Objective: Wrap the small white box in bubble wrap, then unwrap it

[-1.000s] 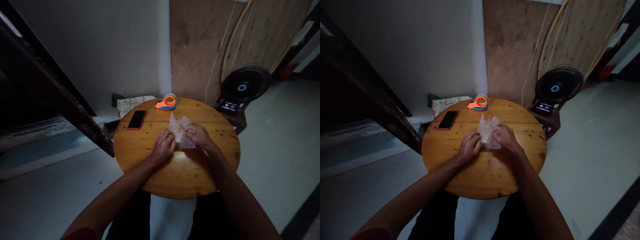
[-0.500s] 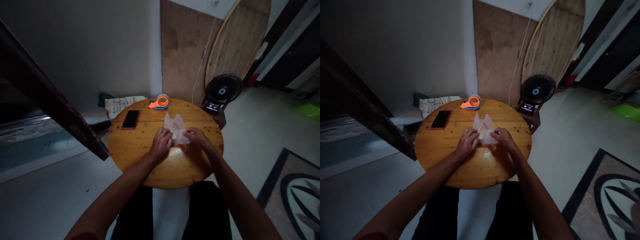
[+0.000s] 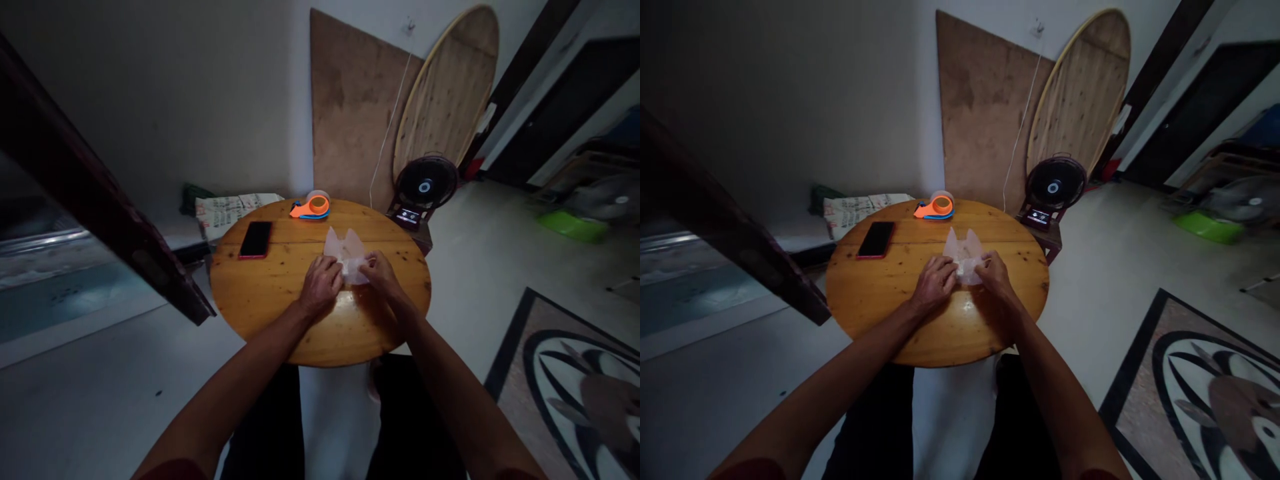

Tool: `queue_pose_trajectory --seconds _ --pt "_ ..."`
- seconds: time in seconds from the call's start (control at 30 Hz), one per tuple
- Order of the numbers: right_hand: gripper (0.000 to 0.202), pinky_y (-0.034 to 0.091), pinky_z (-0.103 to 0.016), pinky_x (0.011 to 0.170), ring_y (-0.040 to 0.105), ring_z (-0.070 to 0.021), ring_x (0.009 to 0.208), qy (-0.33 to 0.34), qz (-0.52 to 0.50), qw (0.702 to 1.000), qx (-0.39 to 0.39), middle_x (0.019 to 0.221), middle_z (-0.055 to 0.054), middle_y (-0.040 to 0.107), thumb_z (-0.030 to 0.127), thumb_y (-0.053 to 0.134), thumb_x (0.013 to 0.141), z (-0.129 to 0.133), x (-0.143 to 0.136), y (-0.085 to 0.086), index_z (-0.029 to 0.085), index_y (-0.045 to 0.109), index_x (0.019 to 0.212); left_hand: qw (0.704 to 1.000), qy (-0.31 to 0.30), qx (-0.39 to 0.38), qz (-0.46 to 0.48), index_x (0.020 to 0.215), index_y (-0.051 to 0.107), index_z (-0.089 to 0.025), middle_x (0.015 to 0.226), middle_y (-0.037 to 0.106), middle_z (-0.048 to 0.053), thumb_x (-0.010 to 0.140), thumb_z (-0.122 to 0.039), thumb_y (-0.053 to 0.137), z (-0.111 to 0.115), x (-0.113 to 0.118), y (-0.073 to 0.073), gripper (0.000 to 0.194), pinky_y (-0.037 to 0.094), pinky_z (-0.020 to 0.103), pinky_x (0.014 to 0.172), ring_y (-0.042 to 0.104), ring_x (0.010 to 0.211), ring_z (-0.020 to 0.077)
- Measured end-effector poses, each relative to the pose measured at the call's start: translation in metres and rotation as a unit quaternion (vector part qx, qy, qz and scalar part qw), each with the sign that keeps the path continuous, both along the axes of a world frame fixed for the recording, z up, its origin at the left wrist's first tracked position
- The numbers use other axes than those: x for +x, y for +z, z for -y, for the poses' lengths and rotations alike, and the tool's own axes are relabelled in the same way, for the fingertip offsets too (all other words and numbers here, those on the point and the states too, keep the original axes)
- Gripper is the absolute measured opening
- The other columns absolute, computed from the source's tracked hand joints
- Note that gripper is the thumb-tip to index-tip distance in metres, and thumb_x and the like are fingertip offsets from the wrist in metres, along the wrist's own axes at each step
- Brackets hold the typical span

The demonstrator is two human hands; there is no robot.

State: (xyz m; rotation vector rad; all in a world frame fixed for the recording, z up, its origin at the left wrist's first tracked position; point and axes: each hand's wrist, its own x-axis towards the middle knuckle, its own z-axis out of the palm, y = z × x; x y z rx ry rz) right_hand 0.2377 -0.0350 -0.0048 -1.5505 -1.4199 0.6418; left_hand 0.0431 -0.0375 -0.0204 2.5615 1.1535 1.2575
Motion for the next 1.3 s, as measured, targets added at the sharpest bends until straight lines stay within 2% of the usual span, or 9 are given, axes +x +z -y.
queue_pose_trajectory --seconds 0.1,0.2,0.47,0.63,0.87,1.0,1.1,1.2,1.3 --pt "0.052 0.038 -0.022 0.048 0.049 -0.0121 0.055 -0.026 -0.039 0.998 -0.032 0.067 0.007 0.052 0.027 0.059 0.06 -0.002 -0.003 0.002 0.022 0.048 0.111 1.0 -0.006 -0.006 -0.008 0.112 0.067 -0.017 0.112 0.061 0.01 0.087 -0.017 0.05 0.0 0.0 -0.001 0.03 0.045 0.039 0.095 0.049 0.103 0.0236" --pt "0.058 0.04 -0.022 0.047 0.051 -0.0116 0.054 -0.023 -0.041 0.998 -0.046 0.068 0.007 0.053 0.023 0.06 0.059 -0.003 -0.004 0.008 0.023 0.046 0.115 0.999 -0.008 -0.004 -0.033 0.123 0.064 -0.02 0.117 0.058 0.01 0.084 -0.013 0.05 0.001 -0.001 0.0 0.041 0.044 0.04 0.095 0.048 0.105 0.0246" --pt "0.07 0.041 -0.022 0.043 0.051 -0.0112 0.048 0.021 -0.129 0.989 -0.069 0.061 0.008 0.053 0.026 0.064 0.06 0.003 -0.029 0.033 0.016 0.042 0.125 0.998 -0.022 -0.016 -0.053 0.111 0.067 -0.024 0.115 0.056 0.008 0.082 -0.013 0.052 0.003 -0.001 0.005 0.035 0.043 0.041 0.095 0.047 0.105 0.0249" --pt "0.066 0.039 -0.022 0.042 0.049 -0.0099 0.044 0.066 -0.156 0.984 -0.063 0.059 0.008 0.054 0.027 0.065 0.058 0.0 -0.048 0.038 0.015 0.045 0.12 0.999 -0.014 -0.029 -0.029 0.106 0.067 -0.023 0.117 0.056 0.008 0.081 -0.012 0.052 0.005 -0.001 0.006 0.031 0.042 0.041 0.095 0.048 0.105 0.0249" --pt "0.056 0.041 -0.023 0.044 0.048 -0.0097 0.045 0.099 -0.133 0.984 -0.063 0.056 0.007 0.054 0.035 0.068 0.064 0.002 -0.047 0.046 0.013 0.052 0.113 0.995 -0.005 -0.067 0.071 0.118 0.054 -0.016 0.107 0.063 0.009 0.084 -0.015 0.052 0.004 0.0 0.006 0.034 0.044 0.038 0.092 0.053 0.101 0.023" --pt "0.058 0.04 -0.023 0.044 0.047 -0.0095 0.044 0.085 -0.115 0.987 -0.07 0.055 0.008 0.052 0.032 0.065 0.068 0.002 -0.05 0.046 0.01 0.051 0.12 0.994 -0.027 -0.07 0.078 0.098 0.06 -0.018 0.098 0.065 0.007 0.084 -0.014 0.053 0.0 0.002 0.004 0.016 0.045 0.036 0.091 0.055 0.099 0.022" --pt "0.061 0.037 -0.021 0.043 0.046 -0.0093 0.043 0.067 -0.097 0.99 -0.083 0.054 0.009 0.051 0.026 0.061 0.07 0.003 -0.052 0.045 0.009 0.046 0.127 0.992 -0.036 -0.073 0.092 0.09 0.06 -0.02 0.095 0.065 0.007 0.084 -0.013 0.051 0.0 0.002 0.003 0.012 0.045 0.036 0.093 0.056 0.099 0.0213" --pt "0.061 0.041 -0.021 0.046 0.052 -0.0105 0.05 0.098 -0.094 0.987 -0.087 0.063 0.004 0.058 0.023 0.061 0.071 0.006 -0.051 0.044 0.011 0.046 0.128 0.987 -0.02 -0.102 0.119 0.093 0.058 -0.02 0.095 0.064 0.006 0.081 -0.015 0.054 0.001 0.002 0.004 0.014 0.047 0.036 0.088 0.058 0.095 0.0213" --pt "0.062 0.044 -0.021 0.047 0.055 -0.0103 0.055 0.123 -0.095 0.983 -0.096 0.081 0.0 0.063 0.019 0.06 0.069 0.008 -0.047 0.038 0.016 0.046 0.129 0.974 0.001 -0.154 0.168 0.1 0.055 -0.021 0.096 0.064 0.005 0.075 -0.014 0.058 0.0 0.003 0.005 0.026 0.049 0.034 0.082 0.059 0.09 0.02"
